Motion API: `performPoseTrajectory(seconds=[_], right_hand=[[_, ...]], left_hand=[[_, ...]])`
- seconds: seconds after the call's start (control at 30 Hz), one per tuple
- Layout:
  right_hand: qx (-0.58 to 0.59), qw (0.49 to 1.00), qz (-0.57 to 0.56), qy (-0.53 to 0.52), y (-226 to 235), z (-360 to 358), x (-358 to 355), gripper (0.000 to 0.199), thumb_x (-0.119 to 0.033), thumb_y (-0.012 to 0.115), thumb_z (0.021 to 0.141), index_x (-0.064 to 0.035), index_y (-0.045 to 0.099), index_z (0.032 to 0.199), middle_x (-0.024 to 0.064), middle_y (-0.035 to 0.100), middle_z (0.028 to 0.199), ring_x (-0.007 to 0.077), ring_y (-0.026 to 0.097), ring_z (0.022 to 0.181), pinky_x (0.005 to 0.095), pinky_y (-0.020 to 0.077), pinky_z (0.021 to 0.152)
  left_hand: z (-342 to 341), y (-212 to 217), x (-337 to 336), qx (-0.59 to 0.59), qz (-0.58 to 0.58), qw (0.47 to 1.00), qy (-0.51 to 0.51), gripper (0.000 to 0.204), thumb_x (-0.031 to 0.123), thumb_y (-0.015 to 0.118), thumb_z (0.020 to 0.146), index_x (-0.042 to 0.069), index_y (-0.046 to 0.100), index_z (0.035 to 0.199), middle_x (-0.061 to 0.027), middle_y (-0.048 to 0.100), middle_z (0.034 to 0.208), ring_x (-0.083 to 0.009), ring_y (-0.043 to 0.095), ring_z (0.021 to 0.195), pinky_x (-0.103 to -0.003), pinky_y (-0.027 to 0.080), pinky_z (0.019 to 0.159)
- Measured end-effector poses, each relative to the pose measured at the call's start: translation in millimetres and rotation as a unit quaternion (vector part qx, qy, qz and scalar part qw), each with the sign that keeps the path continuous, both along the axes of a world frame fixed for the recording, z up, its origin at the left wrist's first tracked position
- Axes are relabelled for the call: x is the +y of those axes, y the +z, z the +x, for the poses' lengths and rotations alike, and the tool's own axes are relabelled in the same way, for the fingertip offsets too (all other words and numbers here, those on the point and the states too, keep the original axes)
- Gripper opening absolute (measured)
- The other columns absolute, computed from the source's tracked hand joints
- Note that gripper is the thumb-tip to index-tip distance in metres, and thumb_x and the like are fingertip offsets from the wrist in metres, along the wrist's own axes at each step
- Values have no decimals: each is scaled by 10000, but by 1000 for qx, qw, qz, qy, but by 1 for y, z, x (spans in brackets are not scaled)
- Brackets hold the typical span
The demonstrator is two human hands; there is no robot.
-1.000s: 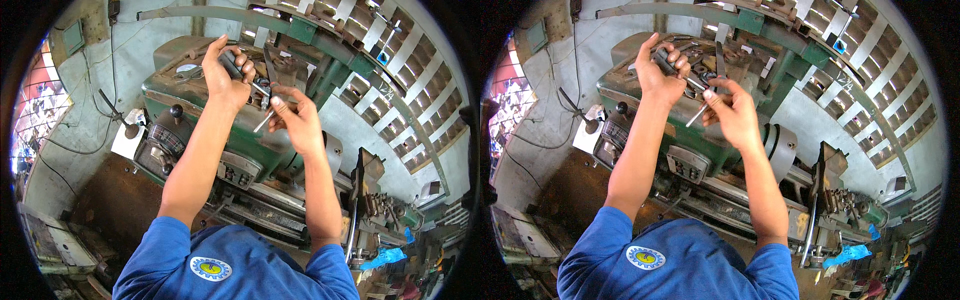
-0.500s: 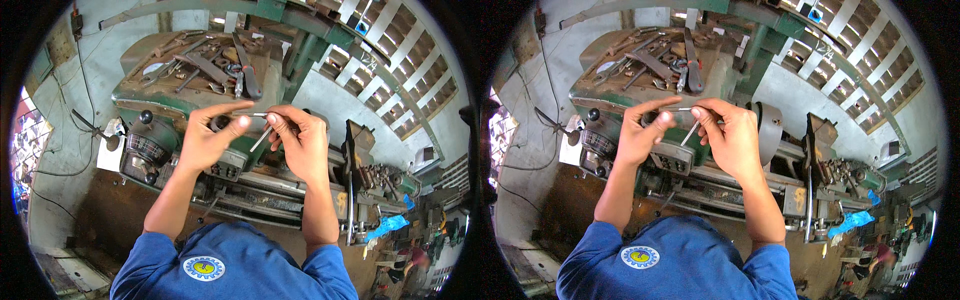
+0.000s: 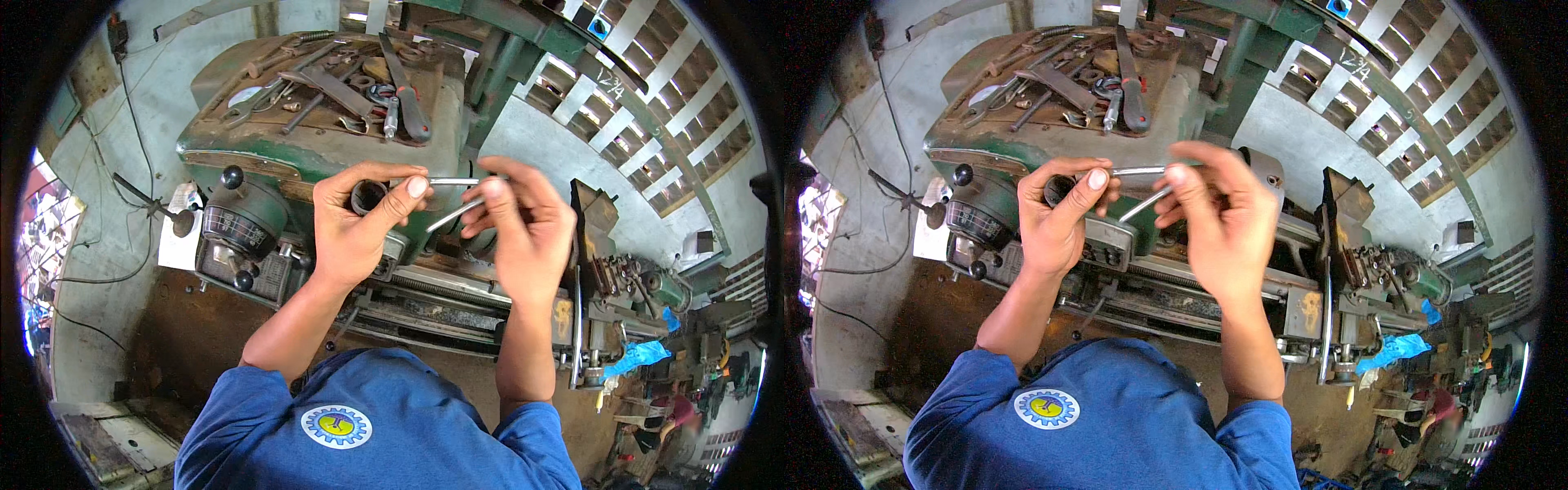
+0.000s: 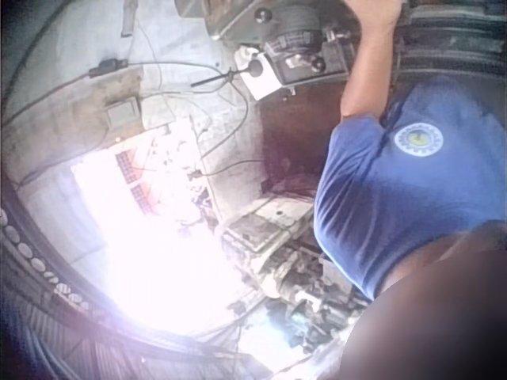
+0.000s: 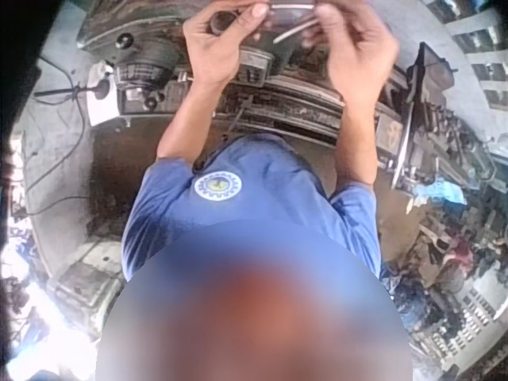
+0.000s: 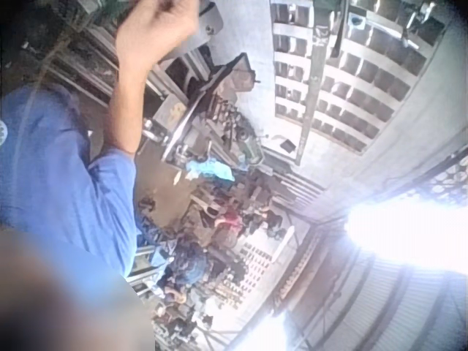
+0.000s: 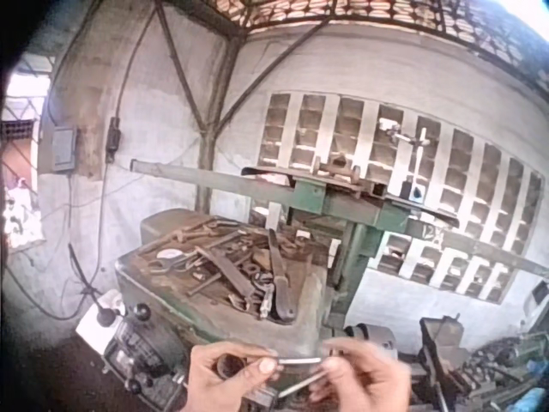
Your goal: The person operates a metal lathe, using a wrench to tighten the chuck and a metal bar to adjust the machine. They then use a caliper to measure a small metal part.
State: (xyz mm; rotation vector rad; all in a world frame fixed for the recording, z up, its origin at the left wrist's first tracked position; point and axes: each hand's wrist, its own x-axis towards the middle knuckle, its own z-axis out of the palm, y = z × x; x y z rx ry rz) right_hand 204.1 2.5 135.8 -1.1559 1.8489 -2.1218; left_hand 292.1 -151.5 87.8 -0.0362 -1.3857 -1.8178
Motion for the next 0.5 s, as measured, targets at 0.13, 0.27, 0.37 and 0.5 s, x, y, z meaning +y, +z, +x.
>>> performPoseTrajectory(seconds=[0.13,0.27,0.37,0.5], right_hand=[[-19,990,-121,-65,1,-4,0,317,-158,613,1028,102,609,1209,221,727,944,214,722,705,292,611,619],[1,992,-118,-37,1,-7,-1,315,-169,615,1028,102,618,1189,233,727,965,231,734,732,306,619,645],[-4,990,-138,-23,2,-9,-1,253,-133,622,1020,96,649,1125,208,737,925,229,740,759,332,636,654],[-6,991,-136,-17,4,-11,-2,242,-133,637,1012,98,663,1078,216,734,919,236,741,747,335,636,642]], left_hand=[[-1,1,4,39,5,999,-10,186,126,779,909,-17,751,1025,-101,758,906,-117,701,796,-242,548,644],[2,5,11,44,18,999,-19,183,116,774,911,-20,749,1031,-104,753,935,-126,699,819,-269,591,668],[4,8,13,39,12,999,-31,149,49,734,918,-13,708,1050,-159,725,1031,-218,710,892,-367,619,685],[6,10,9,29,-15,999,-33,123,23,721,917,-4,698,1035,-184,715,1065,-239,706,909,-406,626,682]])
